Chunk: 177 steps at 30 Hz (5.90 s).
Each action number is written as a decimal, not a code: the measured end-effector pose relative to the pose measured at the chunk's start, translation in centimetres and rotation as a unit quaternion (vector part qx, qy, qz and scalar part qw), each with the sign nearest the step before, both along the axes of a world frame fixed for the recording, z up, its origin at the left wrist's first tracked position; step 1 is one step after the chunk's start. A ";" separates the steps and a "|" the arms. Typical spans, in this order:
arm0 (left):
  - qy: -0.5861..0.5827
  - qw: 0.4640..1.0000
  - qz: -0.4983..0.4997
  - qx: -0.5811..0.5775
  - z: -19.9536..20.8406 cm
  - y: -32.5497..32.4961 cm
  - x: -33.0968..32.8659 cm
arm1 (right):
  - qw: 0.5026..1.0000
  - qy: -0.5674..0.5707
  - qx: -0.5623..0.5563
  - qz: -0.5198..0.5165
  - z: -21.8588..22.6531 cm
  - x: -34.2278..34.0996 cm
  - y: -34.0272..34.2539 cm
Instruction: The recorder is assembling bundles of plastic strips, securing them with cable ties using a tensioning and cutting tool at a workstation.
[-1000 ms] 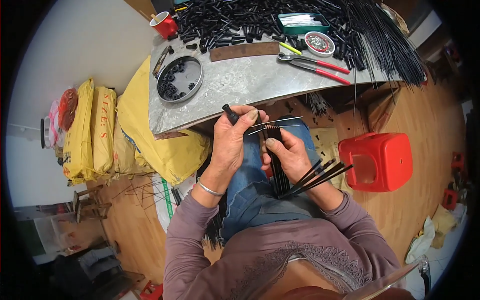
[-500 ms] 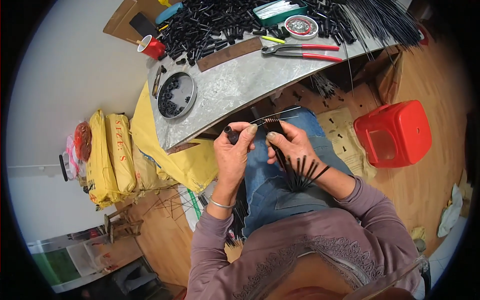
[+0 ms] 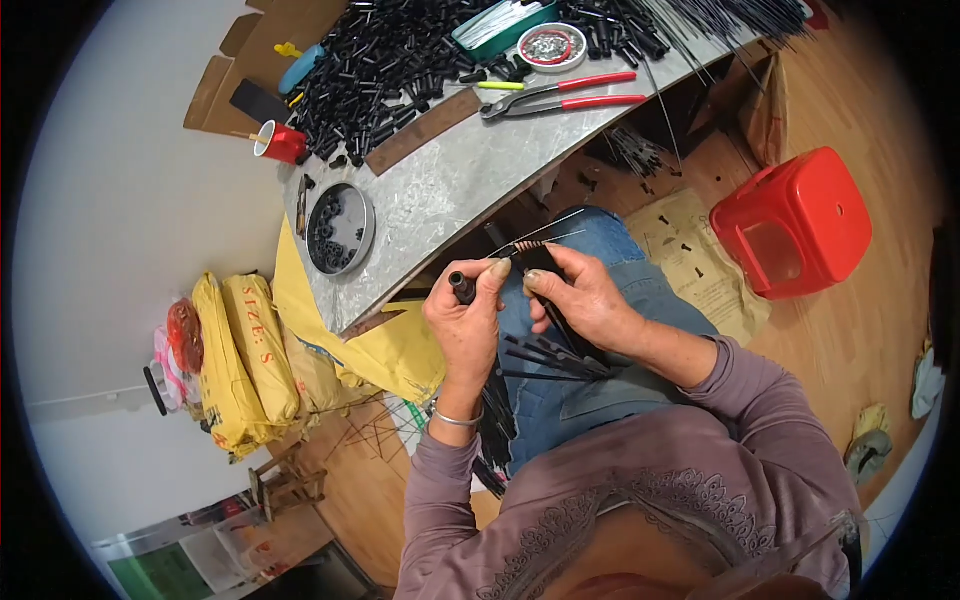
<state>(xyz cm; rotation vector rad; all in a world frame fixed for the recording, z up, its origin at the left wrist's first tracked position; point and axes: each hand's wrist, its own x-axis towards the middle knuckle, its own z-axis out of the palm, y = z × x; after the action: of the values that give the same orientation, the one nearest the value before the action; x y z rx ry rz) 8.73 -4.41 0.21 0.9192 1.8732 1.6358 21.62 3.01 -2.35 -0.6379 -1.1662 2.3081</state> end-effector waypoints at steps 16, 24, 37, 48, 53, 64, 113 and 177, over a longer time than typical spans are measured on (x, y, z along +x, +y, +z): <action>-0.239 0.970 -0.049 0.014 0.1 0.5 0.0 | 0.976 -0.054 0.207 -0.038 0.6 0.6 1.0; -0.271 0.958 -0.049 0.080 -1.2 0.7 0.6 | 0.943 -0.157 0.289 0.047 0.5 1.1 3.0; -0.366 0.919 -0.086 0.116 -1.3 0.5 0.9 | 0.980 -0.105 0.160 0.060 -1.7 0.6 2.4; -0.343 0.932 -0.069 0.097 -0.8 0.7 1.5 | 0.978 -0.058 0.169 0.104 -0.9 1.4 3.4; -0.347 0.929 -0.082 0.100 -1.1 1.0 1.4 | 0.969 -0.126 0.185 0.108 -0.2 1.6 3.1; -0.336 0.932 -0.065 0.119 -1.7 1.0 1.5 | 0.959 -0.125 0.239 0.081 0.4 1.9 2.8; -0.337 0.930 -0.064 0.129 1.2 0.7 -1.7 | 0.999 0.011 0.032 0.022 1.2 0.5 0.9; -0.313 0.917 -0.235 0.079 1.0 1.3 -4.6 | 0.996 0.012 0.007 0.086 1.7 -1.2 0.7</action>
<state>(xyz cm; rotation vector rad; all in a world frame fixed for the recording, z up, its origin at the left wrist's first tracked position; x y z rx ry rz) 4.14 -3.09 1.20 0.7118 1.0076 1.5417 20.46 3.69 -0.68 -0.5214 -1.2682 2.4408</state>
